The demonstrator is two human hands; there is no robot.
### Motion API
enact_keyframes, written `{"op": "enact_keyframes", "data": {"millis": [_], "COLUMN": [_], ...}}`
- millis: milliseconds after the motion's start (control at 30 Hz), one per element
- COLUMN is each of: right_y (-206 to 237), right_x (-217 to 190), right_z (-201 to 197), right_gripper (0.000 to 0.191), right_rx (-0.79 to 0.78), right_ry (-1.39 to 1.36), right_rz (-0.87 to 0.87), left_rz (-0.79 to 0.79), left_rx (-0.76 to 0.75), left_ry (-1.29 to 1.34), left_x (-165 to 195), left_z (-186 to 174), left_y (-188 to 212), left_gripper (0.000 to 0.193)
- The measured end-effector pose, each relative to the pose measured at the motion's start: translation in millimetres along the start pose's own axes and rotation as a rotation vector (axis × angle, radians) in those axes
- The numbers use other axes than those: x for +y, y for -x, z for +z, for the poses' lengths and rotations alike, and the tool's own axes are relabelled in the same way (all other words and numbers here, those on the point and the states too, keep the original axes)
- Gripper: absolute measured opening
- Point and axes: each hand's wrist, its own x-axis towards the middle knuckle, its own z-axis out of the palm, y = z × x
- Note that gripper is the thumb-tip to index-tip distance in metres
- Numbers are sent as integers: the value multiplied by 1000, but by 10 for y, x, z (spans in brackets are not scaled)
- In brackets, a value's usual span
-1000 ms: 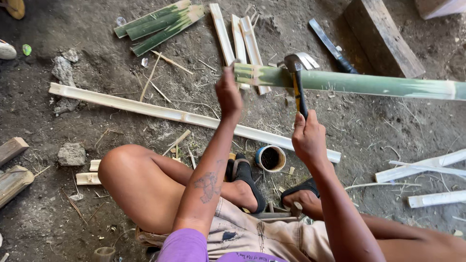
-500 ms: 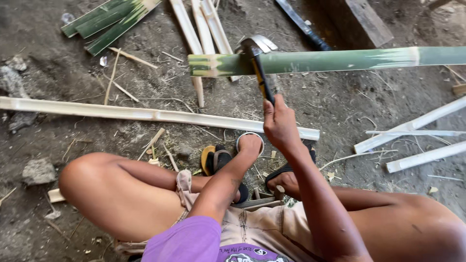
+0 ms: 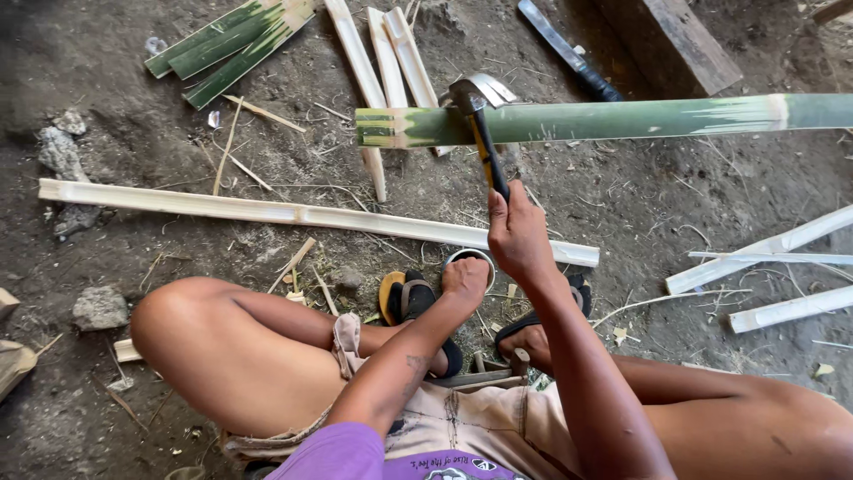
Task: The person assembles a bamboo structure by inserting a smaller bamboo piece into a larger one and securing it with nails using a hammer. The person repeatedly hammers nails into the bamboo to fasten the pieces together.
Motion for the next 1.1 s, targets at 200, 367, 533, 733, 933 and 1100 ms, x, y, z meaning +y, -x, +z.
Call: {"op": "enact_keyframes", "data": {"millis": [200,367,533,733,933,1100], "right_y": [-27,-50,-82,-56,-19,-20], "right_x": [13,44,59,40,38,91], "right_z": [-14,-20,-21,-32,-35,-24], "right_gripper": [28,26,25,26,28,27], "right_rx": [-4,14,23,-11,3,14], "right_ry": [16,4,38,54,86,50], "right_rz": [40,-5,-4,64,56,8], "left_rz": [128,5,-49,240,325,135], "left_rx": [195,330,572,707,843,844], "left_ry": [290,762,790,994,944,864], "left_x": [-275,-757,-1169,-1259,-1341,-1368], "left_z": [-442,-1584,-2760,-3008,-2757,-2697], "left_y": [243,579,867,626,315,193], "left_gripper": [22,21,24,35,20,22]}}
